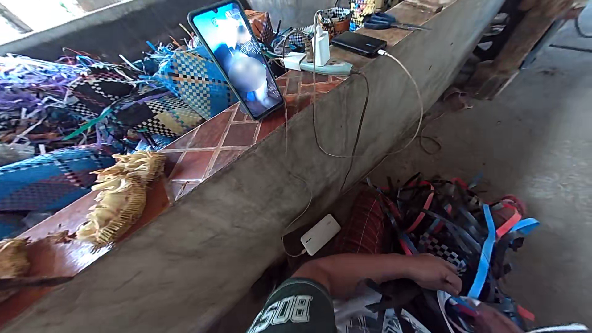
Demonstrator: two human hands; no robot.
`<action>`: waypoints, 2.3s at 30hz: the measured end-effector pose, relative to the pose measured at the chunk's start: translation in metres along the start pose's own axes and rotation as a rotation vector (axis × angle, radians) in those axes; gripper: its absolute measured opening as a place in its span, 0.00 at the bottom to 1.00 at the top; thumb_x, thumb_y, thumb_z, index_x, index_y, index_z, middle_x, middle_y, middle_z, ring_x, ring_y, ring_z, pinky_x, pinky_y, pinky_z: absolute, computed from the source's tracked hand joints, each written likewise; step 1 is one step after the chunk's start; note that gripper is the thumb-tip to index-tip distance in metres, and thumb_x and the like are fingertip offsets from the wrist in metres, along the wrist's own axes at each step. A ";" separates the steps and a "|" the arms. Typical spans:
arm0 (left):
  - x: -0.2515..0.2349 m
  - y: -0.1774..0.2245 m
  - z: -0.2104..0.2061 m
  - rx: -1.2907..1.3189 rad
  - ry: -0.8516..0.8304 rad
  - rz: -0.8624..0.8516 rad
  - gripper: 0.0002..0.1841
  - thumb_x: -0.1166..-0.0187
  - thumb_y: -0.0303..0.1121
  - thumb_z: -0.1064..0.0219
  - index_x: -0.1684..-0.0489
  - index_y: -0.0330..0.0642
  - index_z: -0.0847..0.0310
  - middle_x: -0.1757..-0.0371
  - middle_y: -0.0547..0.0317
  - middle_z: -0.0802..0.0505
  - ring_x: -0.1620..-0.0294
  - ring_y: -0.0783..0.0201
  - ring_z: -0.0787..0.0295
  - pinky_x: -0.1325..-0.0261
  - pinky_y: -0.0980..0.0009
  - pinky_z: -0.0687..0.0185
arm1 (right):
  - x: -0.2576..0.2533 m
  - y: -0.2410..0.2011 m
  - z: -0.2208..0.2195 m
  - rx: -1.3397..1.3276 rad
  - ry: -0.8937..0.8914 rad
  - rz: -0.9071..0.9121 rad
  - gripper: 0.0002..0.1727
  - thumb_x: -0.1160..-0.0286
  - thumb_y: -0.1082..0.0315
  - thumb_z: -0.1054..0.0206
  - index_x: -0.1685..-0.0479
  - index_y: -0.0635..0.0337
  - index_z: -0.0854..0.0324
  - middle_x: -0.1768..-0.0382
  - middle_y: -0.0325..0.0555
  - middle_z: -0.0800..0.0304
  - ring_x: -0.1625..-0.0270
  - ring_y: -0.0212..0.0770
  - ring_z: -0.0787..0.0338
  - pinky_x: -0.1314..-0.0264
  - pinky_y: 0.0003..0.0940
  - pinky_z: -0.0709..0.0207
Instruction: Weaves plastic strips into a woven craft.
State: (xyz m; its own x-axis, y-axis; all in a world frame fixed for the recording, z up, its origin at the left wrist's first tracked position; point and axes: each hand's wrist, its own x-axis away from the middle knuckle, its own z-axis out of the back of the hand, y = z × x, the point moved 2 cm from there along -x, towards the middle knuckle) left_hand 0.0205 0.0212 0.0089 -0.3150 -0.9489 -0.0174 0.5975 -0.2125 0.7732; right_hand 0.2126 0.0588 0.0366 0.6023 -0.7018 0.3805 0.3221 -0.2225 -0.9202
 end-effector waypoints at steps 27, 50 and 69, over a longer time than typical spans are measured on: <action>0.007 -0.004 -0.001 0.421 0.102 0.224 0.15 0.16 0.22 0.42 0.37 0.30 0.14 0.41 0.43 0.08 0.43 0.61 0.10 0.33 0.63 0.17 | -0.006 0.008 -0.010 0.298 0.301 0.294 0.16 0.24 0.63 0.30 0.55 0.72 0.13 0.58 0.54 0.09 0.57 0.36 0.10 0.49 0.35 0.15; 0.006 0.001 -0.007 0.193 0.005 0.450 0.18 0.10 0.41 0.39 0.57 0.35 0.09 0.61 0.48 0.05 0.54 0.55 0.08 0.39 0.48 0.18 | 0.020 -0.115 0.019 -0.036 0.174 0.403 0.13 0.22 0.73 0.34 0.41 0.58 0.15 0.53 0.34 0.07 0.59 0.22 0.12 0.55 0.21 0.16; -0.024 0.020 0.006 0.312 -0.222 0.662 0.20 0.10 0.44 0.39 0.32 0.43 0.12 0.39 0.46 0.07 0.35 0.53 0.11 0.27 0.47 0.23 | -0.008 0.014 0.017 0.210 0.166 0.056 0.16 0.21 0.66 0.31 0.43 0.69 0.15 0.43 0.58 0.13 0.43 0.43 0.11 0.37 0.42 0.18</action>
State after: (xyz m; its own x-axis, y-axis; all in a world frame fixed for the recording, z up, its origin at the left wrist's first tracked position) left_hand 0.0355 0.0407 0.0287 -0.1237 -0.7794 0.6142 0.4877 0.4913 0.7217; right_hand 0.2244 0.0727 0.0222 0.5013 -0.8141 0.2933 0.4464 -0.0471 -0.8936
